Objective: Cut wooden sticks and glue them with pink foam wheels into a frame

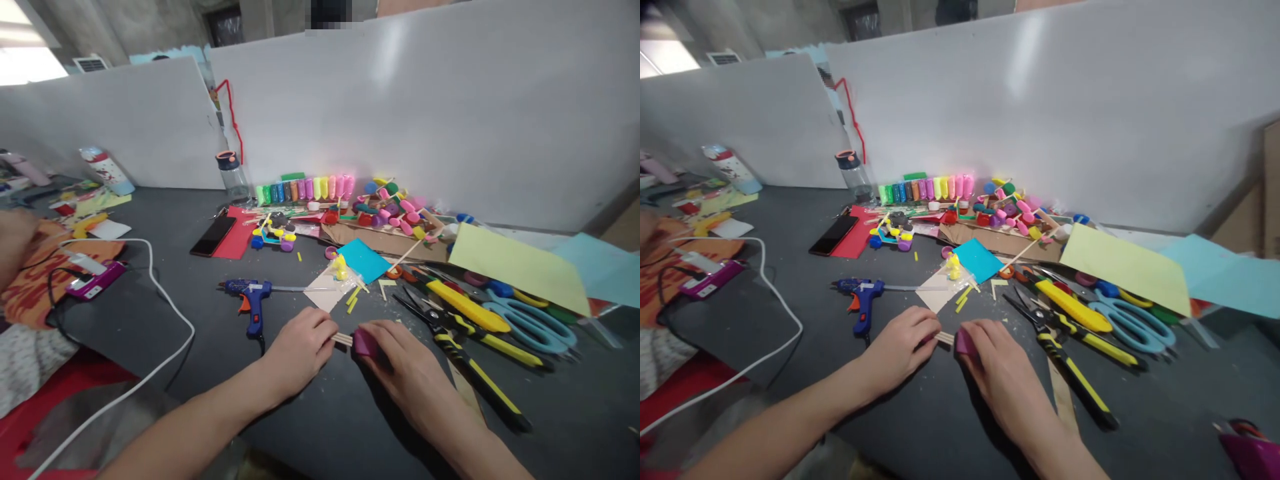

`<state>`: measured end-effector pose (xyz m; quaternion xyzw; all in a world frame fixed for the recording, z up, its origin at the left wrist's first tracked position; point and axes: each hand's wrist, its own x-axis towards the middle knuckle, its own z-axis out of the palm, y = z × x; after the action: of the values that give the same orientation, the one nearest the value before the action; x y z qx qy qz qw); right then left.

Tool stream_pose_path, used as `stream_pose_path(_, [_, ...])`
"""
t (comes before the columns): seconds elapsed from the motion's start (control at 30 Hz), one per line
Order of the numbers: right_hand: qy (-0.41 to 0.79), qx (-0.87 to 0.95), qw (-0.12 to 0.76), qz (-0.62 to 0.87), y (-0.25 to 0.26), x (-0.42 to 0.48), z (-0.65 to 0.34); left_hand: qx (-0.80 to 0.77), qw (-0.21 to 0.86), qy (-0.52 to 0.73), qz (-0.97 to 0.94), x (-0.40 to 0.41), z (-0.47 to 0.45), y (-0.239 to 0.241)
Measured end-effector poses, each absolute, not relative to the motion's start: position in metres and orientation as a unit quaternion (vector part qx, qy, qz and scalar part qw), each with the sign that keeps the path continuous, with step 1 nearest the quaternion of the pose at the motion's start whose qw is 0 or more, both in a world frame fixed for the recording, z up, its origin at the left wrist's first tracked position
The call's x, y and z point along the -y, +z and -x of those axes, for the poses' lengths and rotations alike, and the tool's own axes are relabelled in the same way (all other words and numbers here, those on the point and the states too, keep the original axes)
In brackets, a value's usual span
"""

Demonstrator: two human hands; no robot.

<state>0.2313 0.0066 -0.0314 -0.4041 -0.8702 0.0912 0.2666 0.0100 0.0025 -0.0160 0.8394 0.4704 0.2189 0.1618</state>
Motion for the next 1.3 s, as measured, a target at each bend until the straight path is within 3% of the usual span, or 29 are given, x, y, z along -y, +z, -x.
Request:
stream_pose_path(0.63, [0.004,0.900,0.244,0.361,-0.024,-0.008,-0.228,-0.472,0.124,0.163,-0.858,-0.003,-0.008,-0.012])
stream_pose_path(1.3, [0.122,0.875,0.236,0.404,-0.024,-0.002,-0.221,-0.451,0.176,0.235,-0.843,-0.001,-0.002,-0.014])
